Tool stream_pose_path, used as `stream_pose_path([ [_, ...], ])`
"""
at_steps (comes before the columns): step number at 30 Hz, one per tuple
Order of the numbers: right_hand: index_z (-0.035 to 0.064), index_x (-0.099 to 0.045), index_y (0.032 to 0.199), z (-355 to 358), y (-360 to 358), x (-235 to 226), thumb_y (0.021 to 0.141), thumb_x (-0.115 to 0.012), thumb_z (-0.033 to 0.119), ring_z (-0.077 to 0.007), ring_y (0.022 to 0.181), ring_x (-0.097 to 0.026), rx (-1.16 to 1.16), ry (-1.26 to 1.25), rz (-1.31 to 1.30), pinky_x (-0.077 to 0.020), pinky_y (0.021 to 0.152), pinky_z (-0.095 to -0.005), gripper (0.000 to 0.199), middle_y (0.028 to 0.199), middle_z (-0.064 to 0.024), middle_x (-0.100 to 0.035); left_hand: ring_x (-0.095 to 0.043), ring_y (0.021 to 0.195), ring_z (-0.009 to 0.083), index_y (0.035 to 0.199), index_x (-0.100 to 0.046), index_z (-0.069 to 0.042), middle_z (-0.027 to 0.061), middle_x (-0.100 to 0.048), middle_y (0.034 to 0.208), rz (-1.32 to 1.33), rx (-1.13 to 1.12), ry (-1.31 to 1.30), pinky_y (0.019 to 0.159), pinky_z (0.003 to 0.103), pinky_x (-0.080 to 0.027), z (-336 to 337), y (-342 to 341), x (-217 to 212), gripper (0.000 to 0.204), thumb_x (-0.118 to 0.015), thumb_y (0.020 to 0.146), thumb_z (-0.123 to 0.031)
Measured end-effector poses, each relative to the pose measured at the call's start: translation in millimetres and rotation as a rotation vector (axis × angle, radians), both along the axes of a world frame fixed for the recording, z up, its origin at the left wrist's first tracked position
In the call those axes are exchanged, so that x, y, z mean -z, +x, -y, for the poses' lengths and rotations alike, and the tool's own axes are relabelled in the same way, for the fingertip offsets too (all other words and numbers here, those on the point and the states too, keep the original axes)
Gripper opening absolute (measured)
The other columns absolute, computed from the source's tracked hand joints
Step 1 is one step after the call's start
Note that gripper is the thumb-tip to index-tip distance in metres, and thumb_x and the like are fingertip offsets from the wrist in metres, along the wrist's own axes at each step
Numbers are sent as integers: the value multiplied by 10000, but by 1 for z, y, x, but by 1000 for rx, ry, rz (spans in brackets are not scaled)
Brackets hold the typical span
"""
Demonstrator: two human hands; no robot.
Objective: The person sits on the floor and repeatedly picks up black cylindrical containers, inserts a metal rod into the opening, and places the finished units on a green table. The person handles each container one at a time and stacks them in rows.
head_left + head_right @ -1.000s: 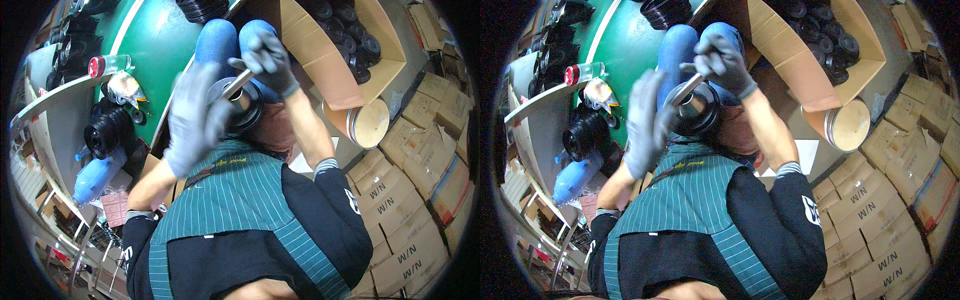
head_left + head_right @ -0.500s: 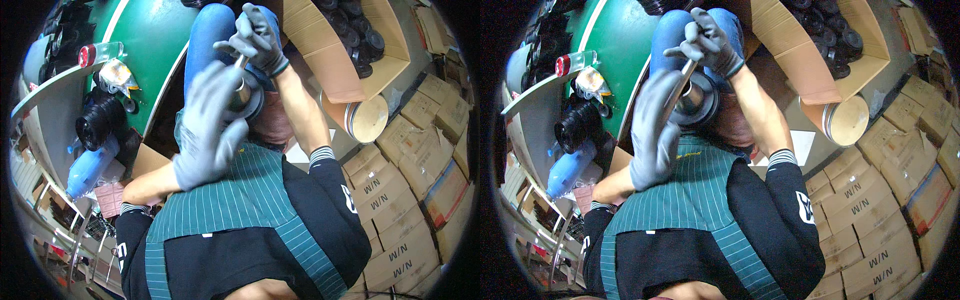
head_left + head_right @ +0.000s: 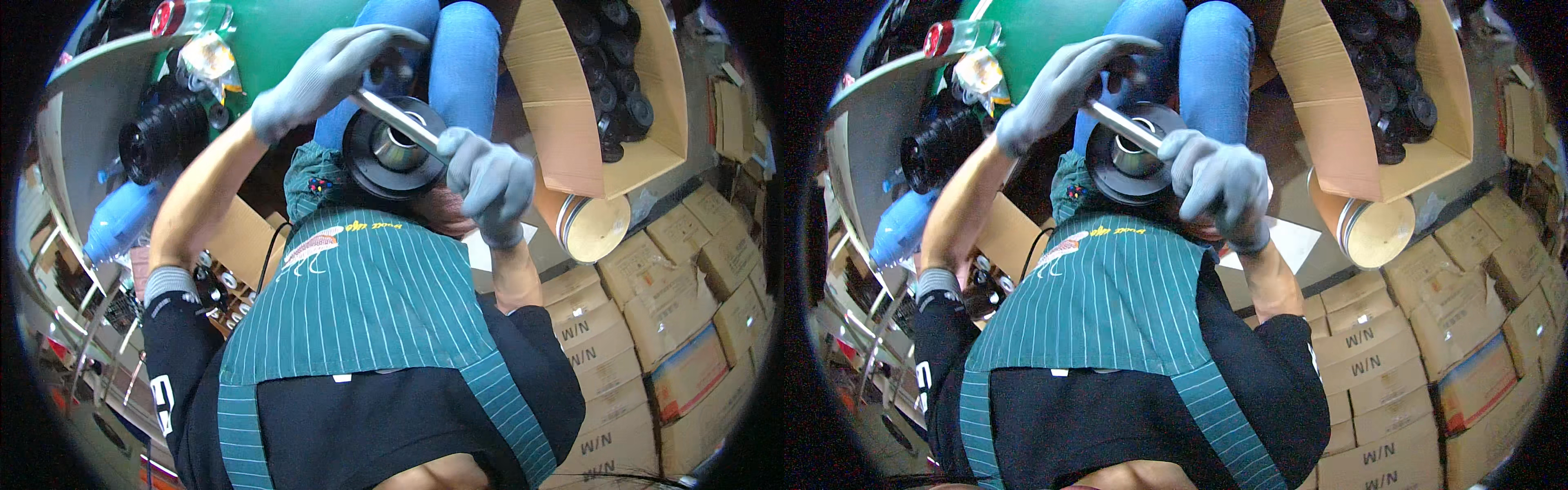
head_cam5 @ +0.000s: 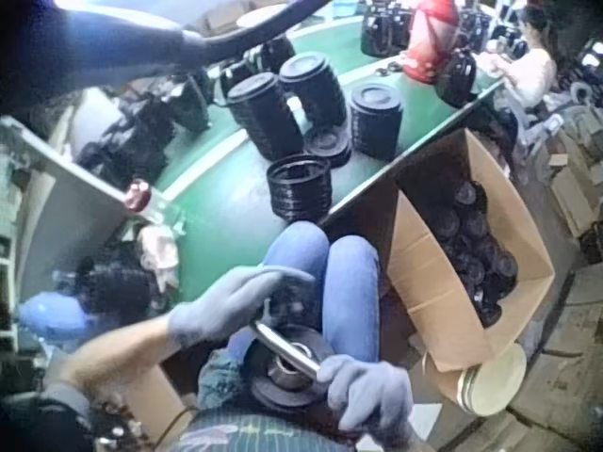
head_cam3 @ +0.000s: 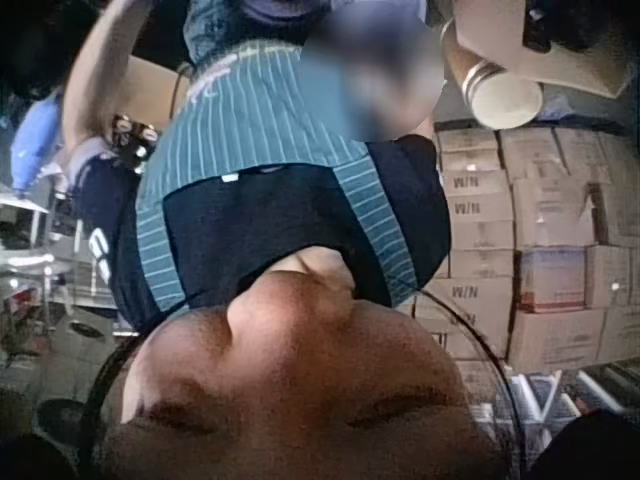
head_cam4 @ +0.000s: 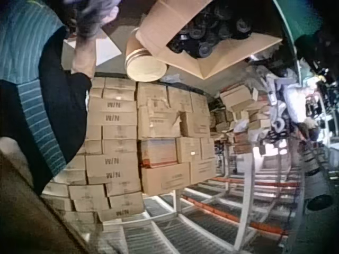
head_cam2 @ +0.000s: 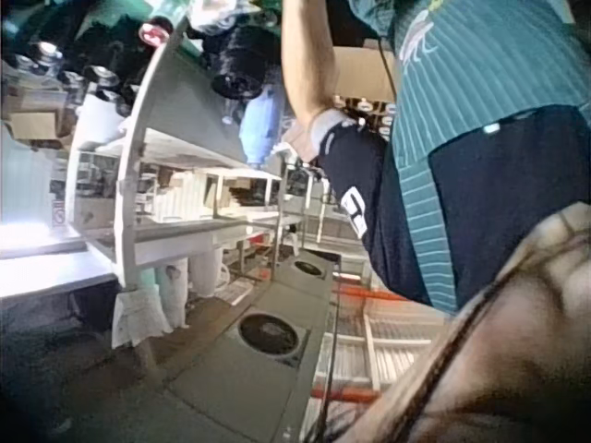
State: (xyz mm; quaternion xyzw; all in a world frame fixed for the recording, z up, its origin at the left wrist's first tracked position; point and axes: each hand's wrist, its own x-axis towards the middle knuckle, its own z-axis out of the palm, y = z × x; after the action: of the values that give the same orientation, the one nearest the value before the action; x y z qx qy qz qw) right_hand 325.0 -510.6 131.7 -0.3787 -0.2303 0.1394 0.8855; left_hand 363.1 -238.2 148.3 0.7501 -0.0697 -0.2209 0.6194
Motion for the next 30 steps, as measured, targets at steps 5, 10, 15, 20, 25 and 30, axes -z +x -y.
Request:
stream_pose_path([
  [5, 182, -734, 740, 8, 14, -39, 757, -713, 289, -195, 679, -579, -169, -497, 746, -533, 946, -451, 111, 610, 45, -525, -682, 980, 124, 1385, -701, 0, 82, -730, 1025, -272, 344, -49, 896, 305, -547, 20, 53, 28, 517, -429, 1175, -386],
  [10, 205, -650, 705, -15, 14, -71, 871, -687, 326, -182, 603, -606, -538, -819, 1119, -508, 729, -385, 209, 545, 20, -519, -718, 1059, 201, 1288, -756, 10, 149, -790, 1116, -116, 572, -62, 1008, 355, -544, 46, 79, 54, 458, -475, 1154, -325],
  [15, 121, -713, 715, -65, 9, -76, 892, -634, 281, -293, 602, -702, -778, -781, 891, -554, 596, -469, 252, 651, -105, -678, -717, 919, 180, 1269, -754, 32, 119, -782, 984, 291, 698, -288, 884, 338, -567, 97, 88, 67, 434, -505, 1138, -298],
  [20, 133, -724, 855, -123, 14, -70, 945, -648, 325, -231, 592, -662, -807, -718, 1035, -570, 614, -386, 225, 692, -45, -677, -627, 657, 129, 1286, -784, -60, 72, -765, 856, -109, 864, -621, 623, 292, -520, 129, 81, 66, 387, -531, 1088, -276],
  [25, 107, -700, 812, -119, 37, -90, 905, -712, 353, -247, 579, -707, -832, -788, 887, -562, 571, -364, 264, 644, -59, -678, -676, 683, 182, 1397, -720, -83, 103, -793, 908, 56, 518, -430, 696, 342, -571, 120, 79, 66, 435, -513, 1111, -337],
  [30, -13, -701, 1318, -85, 52, -69, 1082, -420, 569, -339, 1128, -721, -449, -452, 50, -566, 995, -434, 688, 1190, -225, -743, -731, 935, 217, 1488, -630, -59, 143, -757, 1113, 850, -110, -38, 878, 376, -589, 65, 75, 45, 438, -619, 1103, -266],
])
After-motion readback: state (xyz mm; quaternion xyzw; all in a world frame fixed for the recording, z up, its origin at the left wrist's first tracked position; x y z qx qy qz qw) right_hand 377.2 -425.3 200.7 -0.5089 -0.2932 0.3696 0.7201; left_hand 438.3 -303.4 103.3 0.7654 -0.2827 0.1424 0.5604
